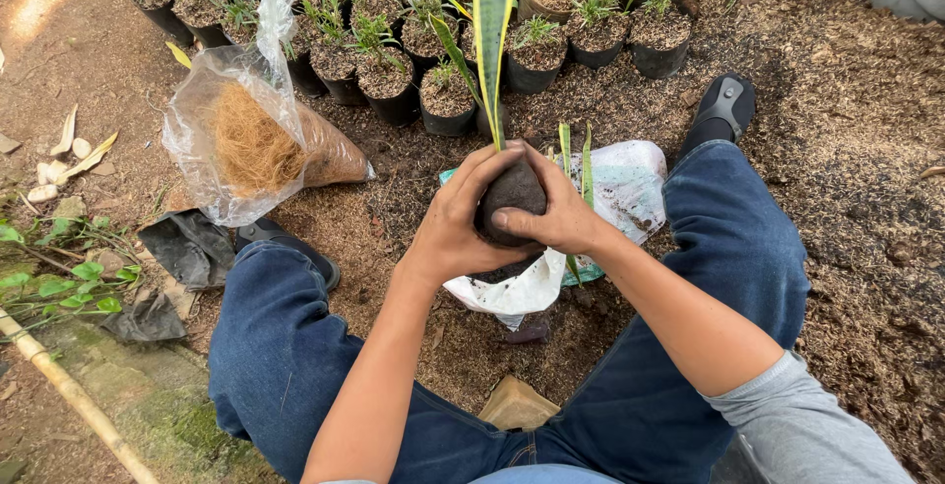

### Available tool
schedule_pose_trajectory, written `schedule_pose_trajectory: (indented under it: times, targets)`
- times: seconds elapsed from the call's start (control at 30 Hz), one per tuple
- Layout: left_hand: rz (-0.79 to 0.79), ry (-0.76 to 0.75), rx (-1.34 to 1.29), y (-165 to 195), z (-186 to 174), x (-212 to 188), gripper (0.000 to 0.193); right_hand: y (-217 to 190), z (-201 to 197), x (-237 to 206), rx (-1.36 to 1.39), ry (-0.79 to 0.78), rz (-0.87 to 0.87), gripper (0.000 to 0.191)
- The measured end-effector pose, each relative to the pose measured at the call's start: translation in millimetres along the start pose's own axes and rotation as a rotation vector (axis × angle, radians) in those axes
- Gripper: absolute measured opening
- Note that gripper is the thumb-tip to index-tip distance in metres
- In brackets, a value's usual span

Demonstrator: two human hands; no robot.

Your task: The person sits on the ground and packs soil around a plant's root ball by hand, repeatedly adding soil from a nearby bag and compressing it to form a firm root ball. The person handles the plant and soil directly without using tools.

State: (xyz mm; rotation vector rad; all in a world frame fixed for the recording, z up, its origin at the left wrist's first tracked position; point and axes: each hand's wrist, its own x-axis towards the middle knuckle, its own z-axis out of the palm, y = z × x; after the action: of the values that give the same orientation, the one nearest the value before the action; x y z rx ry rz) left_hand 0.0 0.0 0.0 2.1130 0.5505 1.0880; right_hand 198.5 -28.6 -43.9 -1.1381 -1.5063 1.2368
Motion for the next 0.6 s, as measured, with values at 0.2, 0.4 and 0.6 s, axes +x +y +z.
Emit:
schedule_pose_trajectory:
  times: [0.2,0.4,0.6]
  targets:
    - [0.023,0.028,0.079,-5,0,-4,0.093,2,1,-1,0.054,-0.034,0.056,0.099]
    - [0.121,0.076,-0.027,-13,5,-8,0.102,13,3,0,0.484,-0.015,0.072,0.074]
    - [-0.021,0.051,-0.209,-19,12,-13,0.094,10,2,5,0.741,0.145,0.253,0.067]
